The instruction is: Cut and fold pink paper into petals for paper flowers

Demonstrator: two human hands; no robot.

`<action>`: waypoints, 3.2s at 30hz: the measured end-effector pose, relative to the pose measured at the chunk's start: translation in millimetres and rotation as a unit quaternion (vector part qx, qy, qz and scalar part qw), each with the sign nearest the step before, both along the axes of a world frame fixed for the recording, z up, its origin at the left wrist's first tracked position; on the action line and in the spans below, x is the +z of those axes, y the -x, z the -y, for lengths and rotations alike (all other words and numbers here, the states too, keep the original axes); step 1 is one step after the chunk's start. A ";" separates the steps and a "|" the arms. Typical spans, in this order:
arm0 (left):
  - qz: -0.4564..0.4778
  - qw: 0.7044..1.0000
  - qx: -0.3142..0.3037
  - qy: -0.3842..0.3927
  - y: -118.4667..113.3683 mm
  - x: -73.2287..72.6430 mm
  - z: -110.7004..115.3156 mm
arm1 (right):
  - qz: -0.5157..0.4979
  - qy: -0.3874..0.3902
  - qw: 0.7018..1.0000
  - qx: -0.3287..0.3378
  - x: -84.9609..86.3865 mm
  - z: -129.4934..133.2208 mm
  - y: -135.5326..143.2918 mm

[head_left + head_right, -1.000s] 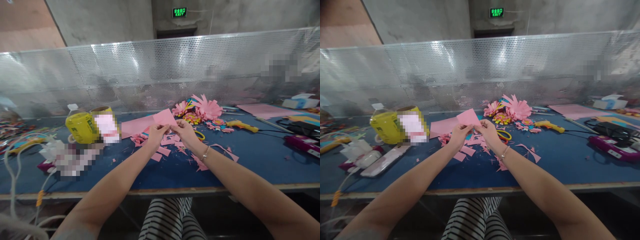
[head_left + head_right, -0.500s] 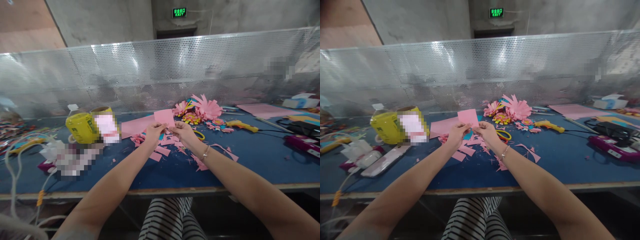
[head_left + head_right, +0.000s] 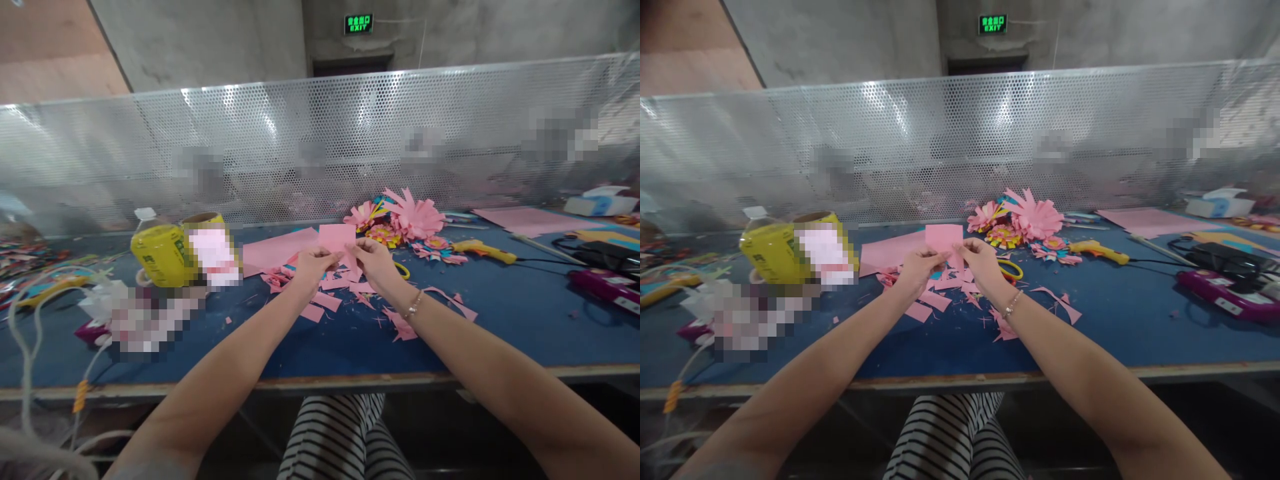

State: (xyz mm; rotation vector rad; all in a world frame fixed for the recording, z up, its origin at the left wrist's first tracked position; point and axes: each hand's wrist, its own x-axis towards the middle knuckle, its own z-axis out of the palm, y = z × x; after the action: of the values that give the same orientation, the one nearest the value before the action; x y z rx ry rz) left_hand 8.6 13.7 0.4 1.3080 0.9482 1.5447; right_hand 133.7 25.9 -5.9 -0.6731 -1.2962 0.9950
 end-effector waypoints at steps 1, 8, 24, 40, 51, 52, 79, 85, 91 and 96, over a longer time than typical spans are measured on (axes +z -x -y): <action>0.001 1.000 -0.005 0.000 -0.2 -0.2 0.2 | 0.004 -0.004 1.000 -0.005 -0.6 -0.8 -0.6; 0.020 1.000 -0.018 0.007 0.6 -0.7 0.7 | 0.015 -0.014 1.000 -0.008 -2.2 -2.2 -3.0; 0.067 0.997 -0.025 0.005 5.6 3.7 1.7 | -0.006 0.012 0.999 0.041 2.3 1.6 -0.6; 0.133 0.991 0.021 -0.013 17.0 2.0 -9.8 | 0.022 0.073 0.993 0.085 7.4 7.3 -1.6; -0.058 0.998 -0.039 0.002 8.7 -6.6 -9.2 | 0.116 0.075 0.989 0.053 5.2 -3.6 -6.0; -0.063 0.997 -0.033 -0.003 9.8 -6.3 -10.0 | 0.163 0.060 0.984 0.030 5.8 -6.0 -9.7; -0.027 0.998 0.048 -0.026 20.4 8.4 -7.9 | 0.643 -0.003 0.727 -0.242 12.8 -25.6 -59.4; -0.020 0.997 0.056 -0.048 20.9 9.9 -8.0 | 0.546 -0.062 0.825 -0.133 12.4 -14.4 -47.9; -0.010 0.995 0.061 -0.074 21.7 13.3 -4.7 | 0.473 -0.046 0.880 0.014 9.5 -5.8 -36.5; -0.027 0.995 0.056 -0.081 21.6 14.5 -3.0 | 0.398 -0.009 0.913 0.090 9.6 -1.1 -32.2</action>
State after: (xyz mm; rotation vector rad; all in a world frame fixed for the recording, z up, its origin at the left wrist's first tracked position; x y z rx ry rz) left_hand -13.0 16.7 14.9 1.4366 0.9599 1.7086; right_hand 165.9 27.0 3.7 -1.0135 -2.1073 0.8755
